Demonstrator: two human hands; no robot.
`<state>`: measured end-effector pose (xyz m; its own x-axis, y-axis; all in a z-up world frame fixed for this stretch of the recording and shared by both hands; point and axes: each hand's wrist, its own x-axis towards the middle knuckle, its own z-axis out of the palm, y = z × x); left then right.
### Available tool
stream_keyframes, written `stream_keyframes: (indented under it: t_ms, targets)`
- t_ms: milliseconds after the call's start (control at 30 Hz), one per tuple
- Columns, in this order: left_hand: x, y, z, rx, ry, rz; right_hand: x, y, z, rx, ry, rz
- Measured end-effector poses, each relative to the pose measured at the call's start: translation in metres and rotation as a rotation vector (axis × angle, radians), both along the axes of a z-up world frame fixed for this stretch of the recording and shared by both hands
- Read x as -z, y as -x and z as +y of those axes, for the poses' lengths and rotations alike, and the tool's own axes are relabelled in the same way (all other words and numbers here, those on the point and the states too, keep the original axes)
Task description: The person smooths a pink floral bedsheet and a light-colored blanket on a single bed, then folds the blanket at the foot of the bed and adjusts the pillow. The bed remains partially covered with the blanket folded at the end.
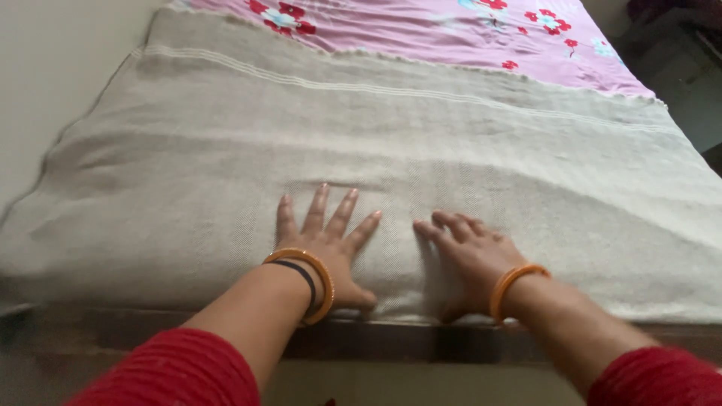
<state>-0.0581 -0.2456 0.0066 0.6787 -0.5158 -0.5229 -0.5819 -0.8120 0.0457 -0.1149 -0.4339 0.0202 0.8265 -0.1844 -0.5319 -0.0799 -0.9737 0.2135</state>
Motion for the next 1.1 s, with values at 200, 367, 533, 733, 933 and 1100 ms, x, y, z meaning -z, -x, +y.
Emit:
stream_keyframes:
  t_ms: [200, 367, 533, 733, 933, 1100]
  targets:
    - [-0.024, 0.006, -0.018, -0.118, -0.158, 0.091, -0.001, 0.006, 0.012, 0.002, 0.014, 0.079]
    - [-0.027, 0.008, -0.043, -0.224, -0.278, 0.11, 0.005, -0.001, 0.014, 0.096, -0.085, 0.142]
    - [-0.025, 0.013, -0.05, -0.284, -0.329, 0.118, 0.02, -0.003, 0.005, 0.096, -0.168, 0.123]
    - [-0.022, 0.011, -0.055, -0.331, -0.367, 0.106, 0.026, 0.01, -0.046, -0.121, -0.278, 0.112]
    - [-0.016, 0.01, -0.067, -0.354, -0.433, 0.079, 0.001, 0.03, -0.155, 0.183, -0.004, 0.199]
    - [-0.008, 0.007, -0.071, -0.393, -0.474, 0.036, 0.0, 0.044, -0.164, 0.246, 0.072, 0.131]
